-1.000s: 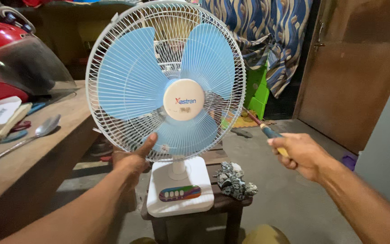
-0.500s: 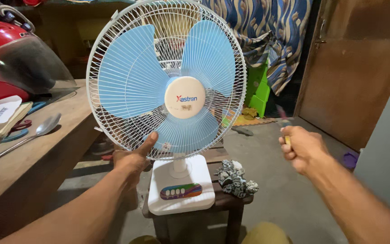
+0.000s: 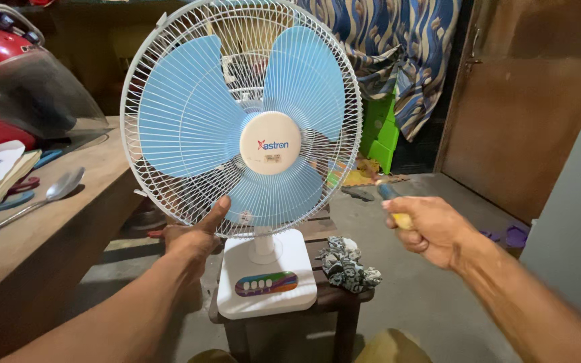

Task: The person uses a screwdriver to tighten a screw on the front grill of a standing electric fan, then aligns and snaps the grill onto the fan head. The person taps the grill with the screwdriver handle to confirm seating.

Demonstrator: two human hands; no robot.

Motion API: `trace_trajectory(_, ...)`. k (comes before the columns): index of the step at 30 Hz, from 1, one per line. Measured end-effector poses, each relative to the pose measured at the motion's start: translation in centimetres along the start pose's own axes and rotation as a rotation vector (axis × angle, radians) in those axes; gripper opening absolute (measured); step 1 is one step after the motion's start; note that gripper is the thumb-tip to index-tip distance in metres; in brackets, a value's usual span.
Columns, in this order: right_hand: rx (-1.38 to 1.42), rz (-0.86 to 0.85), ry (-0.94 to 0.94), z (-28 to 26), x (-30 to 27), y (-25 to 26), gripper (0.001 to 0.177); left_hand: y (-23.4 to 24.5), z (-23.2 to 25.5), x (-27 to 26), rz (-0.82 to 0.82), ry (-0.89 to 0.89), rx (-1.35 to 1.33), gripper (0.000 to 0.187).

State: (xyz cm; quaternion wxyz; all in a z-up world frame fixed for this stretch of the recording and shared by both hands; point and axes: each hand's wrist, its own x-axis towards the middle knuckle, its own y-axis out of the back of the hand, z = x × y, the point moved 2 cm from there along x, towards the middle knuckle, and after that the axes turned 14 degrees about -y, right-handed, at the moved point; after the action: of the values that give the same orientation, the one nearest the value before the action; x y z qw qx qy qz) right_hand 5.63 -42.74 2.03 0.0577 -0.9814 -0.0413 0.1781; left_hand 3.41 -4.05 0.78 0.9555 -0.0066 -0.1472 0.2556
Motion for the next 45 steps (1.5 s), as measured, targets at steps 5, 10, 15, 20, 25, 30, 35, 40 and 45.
trace_trajectory(5,0.17,0.238,-0.033,0.6,0.0,0.1,0.01,0.2,-0.3,0.4,-0.037,0.009,0.017,0.069)
trace_trajectory(10,0.034,0.071,-0.05,1.1,-0.2,-0.3,0.02,0.6,0.2,-0.1,-0.121,0.051,0.03,0.069)
trace_trajectory(15,0.058,0.076,-0.052,2.3,0.2,-0.8,0.024,1.1,1.2,-0.5,-0.105,0.026,0.037,0.066)
trace_trajectory(20,0.013,0.131,-0.116,4.9,0.6,-1.4,0.022,2.7,1.8,0.9,-0.076,0.013,0.292,0.065)
trace_trajectory(25,-0.015,0.091,-0.192,7.7,0.2,-2.0,0.027,4.7,3.0,3.0,0.059,-0.281,0.338,0.1)
trace_trajectory(30,-0.057,0.135,-0.339,9.0,0.3,-2.8,0.022,5.7,4.0,3.7,0.012,-0.17,0.394,0.107)
trace_trajectory(35,-0.375,-0.088,-0.438,9.0,-0.2,-4.1,0.028,6.1,3.3,3.7,0.071,-0.064,0.28,0.105)
trace_trajectory(40,-0.455,-0.346,-0.276,7.7,-3.1,-5.8,0.033,6.6,0.5,4.1,-0.104,0.036,-0.036,0.081)
trace_trajectory(45,-0.595,-0.158,-0.303,6.0,-6.8,-7.2,0.029,6.6,-0.8,3.5,-0.125,0.009,-0.069,0.083)
